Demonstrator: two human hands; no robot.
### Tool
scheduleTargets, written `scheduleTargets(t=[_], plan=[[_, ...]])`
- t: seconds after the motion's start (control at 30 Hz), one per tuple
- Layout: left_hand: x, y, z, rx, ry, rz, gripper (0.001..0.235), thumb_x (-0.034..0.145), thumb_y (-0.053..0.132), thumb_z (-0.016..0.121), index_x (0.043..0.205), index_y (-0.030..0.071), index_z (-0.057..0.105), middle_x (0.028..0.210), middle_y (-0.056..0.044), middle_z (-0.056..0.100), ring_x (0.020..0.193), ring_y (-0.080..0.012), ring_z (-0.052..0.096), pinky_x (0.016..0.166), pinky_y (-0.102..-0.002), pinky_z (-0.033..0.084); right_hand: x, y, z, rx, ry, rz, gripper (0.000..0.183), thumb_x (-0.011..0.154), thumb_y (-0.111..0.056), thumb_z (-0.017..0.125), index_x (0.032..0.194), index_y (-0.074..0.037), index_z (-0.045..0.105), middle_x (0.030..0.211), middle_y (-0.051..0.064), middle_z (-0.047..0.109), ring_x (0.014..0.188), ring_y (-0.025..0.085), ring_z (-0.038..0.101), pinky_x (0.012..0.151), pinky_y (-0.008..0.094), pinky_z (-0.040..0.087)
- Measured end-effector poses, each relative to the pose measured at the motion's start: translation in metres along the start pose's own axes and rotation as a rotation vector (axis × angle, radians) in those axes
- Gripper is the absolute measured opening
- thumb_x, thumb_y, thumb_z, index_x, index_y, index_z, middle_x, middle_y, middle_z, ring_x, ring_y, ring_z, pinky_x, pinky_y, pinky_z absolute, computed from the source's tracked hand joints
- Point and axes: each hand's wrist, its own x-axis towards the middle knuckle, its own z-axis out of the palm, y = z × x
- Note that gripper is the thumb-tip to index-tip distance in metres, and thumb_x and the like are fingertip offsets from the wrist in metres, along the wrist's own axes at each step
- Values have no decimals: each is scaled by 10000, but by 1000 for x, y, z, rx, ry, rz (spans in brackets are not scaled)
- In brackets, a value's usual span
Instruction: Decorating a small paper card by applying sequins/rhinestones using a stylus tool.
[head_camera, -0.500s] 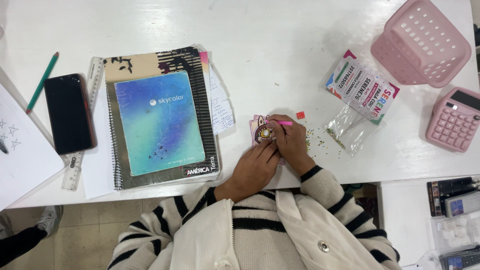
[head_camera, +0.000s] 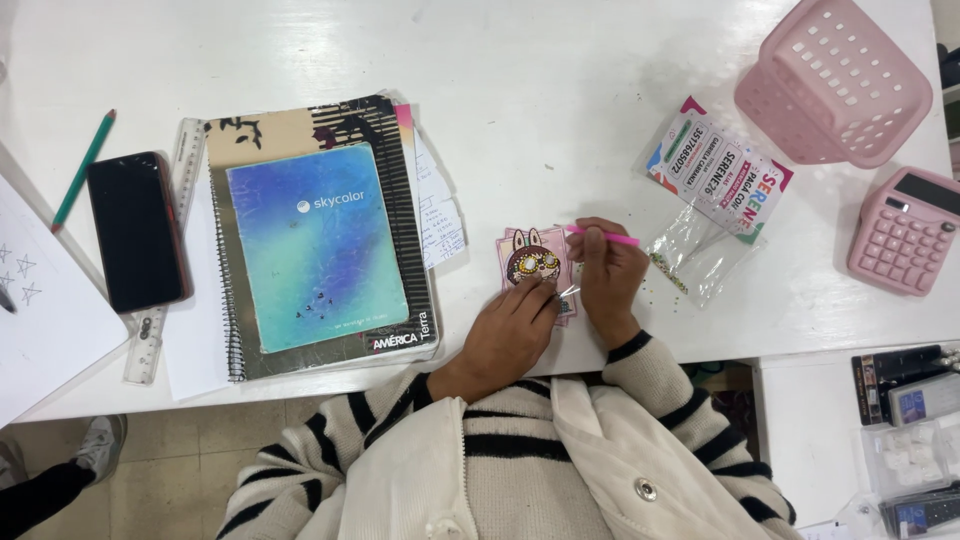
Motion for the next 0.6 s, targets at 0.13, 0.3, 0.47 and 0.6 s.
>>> scheduleTargets(t=[0.13, 0.3, 0.47, 0.6], plan=[[0, 1, 0, 1, -25, 9, 272, 929, 113, 637, 1157, -26, 686, 1290, -154, 639, 1257, -321, 596, 1008, -417, 537, 2, -17, -28, -12, 92, -21, 312, 1144, -245, 546, 1109, 38, 672, 856, 69, 702, 689, 98, 635, 646, 246, 540], [1, 1, 0, 46, -45, 8, 301, 908, 108, 642, 1177, -20, 682, 1295, -154, 630, 1291, -322, 583, 1023, -413, 539, -14, -17, -69, -38, 193, 52, 357, 1163, -307, 508, 1076, 16, 634, 816, 61, 678, 683, 96, 634, 635, 255, 542], [3, 2, -1, 37, -48, 9, 308, 904, 120, 658, 1182, -13, 675, 1312, -164, 627, 1295, -325, 582, 1018, -422, 539, -37, -8, -75, -113, 135, 56, 369, 1151, -300, 514, 1027, 19, 652, 800, 58, 680, 648, 89, 618, 601, 244, 518], [3, 3, 0, 19, -40, -12, 315, 897, 126, 667, 1184, -2, 678, 1318, -156, 630, 1306, -321, 582, 1030, -428, 537, -45, -7, -64, -178, 59, 117, 319, 1099, -257, 582, 1009, 29, 688, 765, 51, 686, 614, 81, 593, 553, 231, 495]])
